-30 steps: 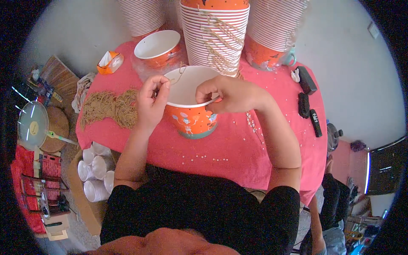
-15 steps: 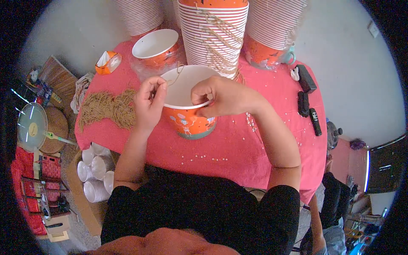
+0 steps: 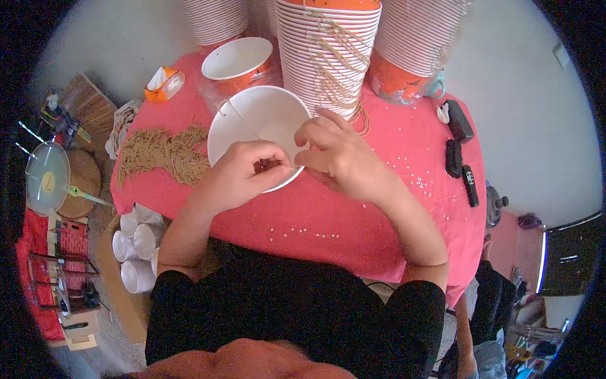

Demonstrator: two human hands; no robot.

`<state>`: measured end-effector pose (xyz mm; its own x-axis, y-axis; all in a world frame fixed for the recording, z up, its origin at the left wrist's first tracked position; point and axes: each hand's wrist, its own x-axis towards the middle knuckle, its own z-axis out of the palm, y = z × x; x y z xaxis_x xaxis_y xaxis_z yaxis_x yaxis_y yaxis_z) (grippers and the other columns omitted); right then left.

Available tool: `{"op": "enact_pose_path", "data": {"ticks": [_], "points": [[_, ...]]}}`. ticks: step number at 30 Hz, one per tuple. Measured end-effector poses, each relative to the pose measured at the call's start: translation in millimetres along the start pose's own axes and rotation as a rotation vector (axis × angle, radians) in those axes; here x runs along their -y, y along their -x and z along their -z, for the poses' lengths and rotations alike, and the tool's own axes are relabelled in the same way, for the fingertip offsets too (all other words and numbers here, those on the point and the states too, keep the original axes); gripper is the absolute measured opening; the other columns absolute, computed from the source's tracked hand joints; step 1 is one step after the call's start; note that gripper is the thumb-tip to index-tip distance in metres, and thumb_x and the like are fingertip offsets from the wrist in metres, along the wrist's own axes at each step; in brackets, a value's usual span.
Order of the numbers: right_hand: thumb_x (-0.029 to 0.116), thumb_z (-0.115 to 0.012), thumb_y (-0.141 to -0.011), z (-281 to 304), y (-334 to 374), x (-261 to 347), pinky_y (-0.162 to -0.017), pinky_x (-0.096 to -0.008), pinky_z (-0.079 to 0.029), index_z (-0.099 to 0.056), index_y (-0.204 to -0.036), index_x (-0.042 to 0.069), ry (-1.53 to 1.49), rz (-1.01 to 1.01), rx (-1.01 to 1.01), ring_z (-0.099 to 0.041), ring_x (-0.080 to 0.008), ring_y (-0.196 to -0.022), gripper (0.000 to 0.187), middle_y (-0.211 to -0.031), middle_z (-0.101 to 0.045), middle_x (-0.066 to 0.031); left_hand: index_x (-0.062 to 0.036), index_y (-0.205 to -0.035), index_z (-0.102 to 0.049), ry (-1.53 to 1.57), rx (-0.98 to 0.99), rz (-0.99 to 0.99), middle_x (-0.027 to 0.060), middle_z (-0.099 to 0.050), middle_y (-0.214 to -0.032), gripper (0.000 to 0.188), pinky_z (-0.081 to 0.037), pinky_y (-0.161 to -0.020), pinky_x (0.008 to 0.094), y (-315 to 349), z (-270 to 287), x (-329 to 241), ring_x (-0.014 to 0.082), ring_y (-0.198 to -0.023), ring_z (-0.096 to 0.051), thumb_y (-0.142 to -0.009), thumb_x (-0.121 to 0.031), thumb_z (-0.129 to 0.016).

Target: Threading a string through holes in a paper bucket to create a handle for packaging.

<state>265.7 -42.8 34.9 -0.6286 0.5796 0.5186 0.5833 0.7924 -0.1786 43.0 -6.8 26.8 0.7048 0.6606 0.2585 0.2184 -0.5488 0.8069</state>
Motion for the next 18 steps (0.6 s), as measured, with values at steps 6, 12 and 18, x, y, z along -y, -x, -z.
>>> {"op": "enact_pose_path", "data": {"ticks": [6, 12, 18], "points": [[0.002, -0.075, -0.063, -15, 14, -4, -0.082, -0.0418, -0.053, -0.065, -0.086, 0.001, -0.015, 0.08, -0.085, -0.06, -0.0321, -0.096, 0.025, -0.1, -0.057, -0.0115, 0.0, -0.085, -0.063, -0.118, -0.041, -0.015, 0.0118, -0.065, -0.076, 0.013, -0.048, -0.063, 0.0333, 3, -6, 2, 0.0213, -0.068, -0.064, -0.084, -0.012, -0.067], [0.001, -0.074, -0.065, -23, 20, -1, -0.081, -0.0438, -0.053, -0.061, -0.086, -0.001, 0.1, 0.192, -0.159, -0.062, -0.0337, -0.096, 0.025, -0.099, -0.058, -0.0141, 0.0, -0.086, -0.064, -0.156, -0.004, -0.053, 0.0124, -0.066, -0.079, 0.013, -0.05, -0.066, 0.0331, 5, -10, 1, 0.023, -0.072, -0.066, -0.083, -0.012, -0.068], [0.0, -0.073, -0.064, -27, 24, -7, -0.077, -0.0459, -0.054, -0.056, -0.089, -0.001, 0.074, 0.237, -0.174, -0.063, -0.036, -0.094, 0.03, -0.097, -0.058, -0.0155, -0.0006, -0.086, -0.064, -0.173, -0.006, -0.083, 0.0125, -0.065, -0.081, 0.013, -0.05, -0.066, 0.034, 9, -12, 8, 0.0248, -0.072, -0.066, -0.083, -0.012, -0.069]]}}
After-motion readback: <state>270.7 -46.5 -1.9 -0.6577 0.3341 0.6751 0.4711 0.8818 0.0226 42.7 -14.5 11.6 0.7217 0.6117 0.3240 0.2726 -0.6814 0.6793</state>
